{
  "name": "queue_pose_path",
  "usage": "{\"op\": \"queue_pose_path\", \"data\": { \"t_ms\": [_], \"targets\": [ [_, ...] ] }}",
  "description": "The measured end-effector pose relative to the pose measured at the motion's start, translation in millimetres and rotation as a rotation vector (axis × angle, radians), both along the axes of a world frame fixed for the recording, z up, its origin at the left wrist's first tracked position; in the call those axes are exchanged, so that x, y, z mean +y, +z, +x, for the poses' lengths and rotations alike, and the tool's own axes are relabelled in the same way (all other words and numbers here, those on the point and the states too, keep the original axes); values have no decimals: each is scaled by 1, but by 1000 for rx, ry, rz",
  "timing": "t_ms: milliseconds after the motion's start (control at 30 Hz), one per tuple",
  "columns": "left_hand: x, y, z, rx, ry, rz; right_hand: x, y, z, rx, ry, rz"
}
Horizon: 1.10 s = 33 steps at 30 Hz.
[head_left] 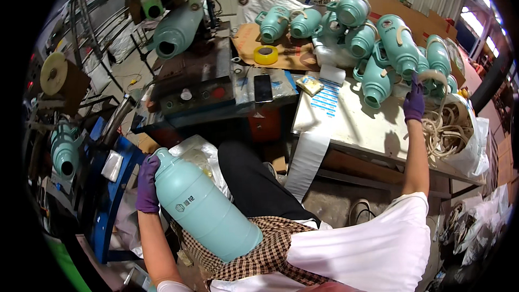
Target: The person assembles light green plastic sprayers by inserting a white plastic ring into the neck of the sprayer body, then attaching a beige handle. The person repeats this process for multiple units, placing the finished sprayers on a nearby table.
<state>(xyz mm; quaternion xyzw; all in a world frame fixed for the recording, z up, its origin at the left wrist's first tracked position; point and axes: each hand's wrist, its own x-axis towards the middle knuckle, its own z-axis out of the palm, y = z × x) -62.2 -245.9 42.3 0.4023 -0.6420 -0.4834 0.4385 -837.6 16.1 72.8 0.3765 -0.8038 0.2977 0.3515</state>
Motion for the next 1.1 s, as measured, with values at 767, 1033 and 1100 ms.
{"op": "queue_pose_path", "data": {
  "t_ms": [767,1033,1100],
  "targets": [
    [74,58,12,275,-169,-32,-198,37,561,-1423,2055,-36],
    [70,50,15,217,-221,-55,-184,38,549,227,2275,-235],
    [72,57,9,28,-150,-305,-196,25,554,-791,2199,-323]
  ]
}}
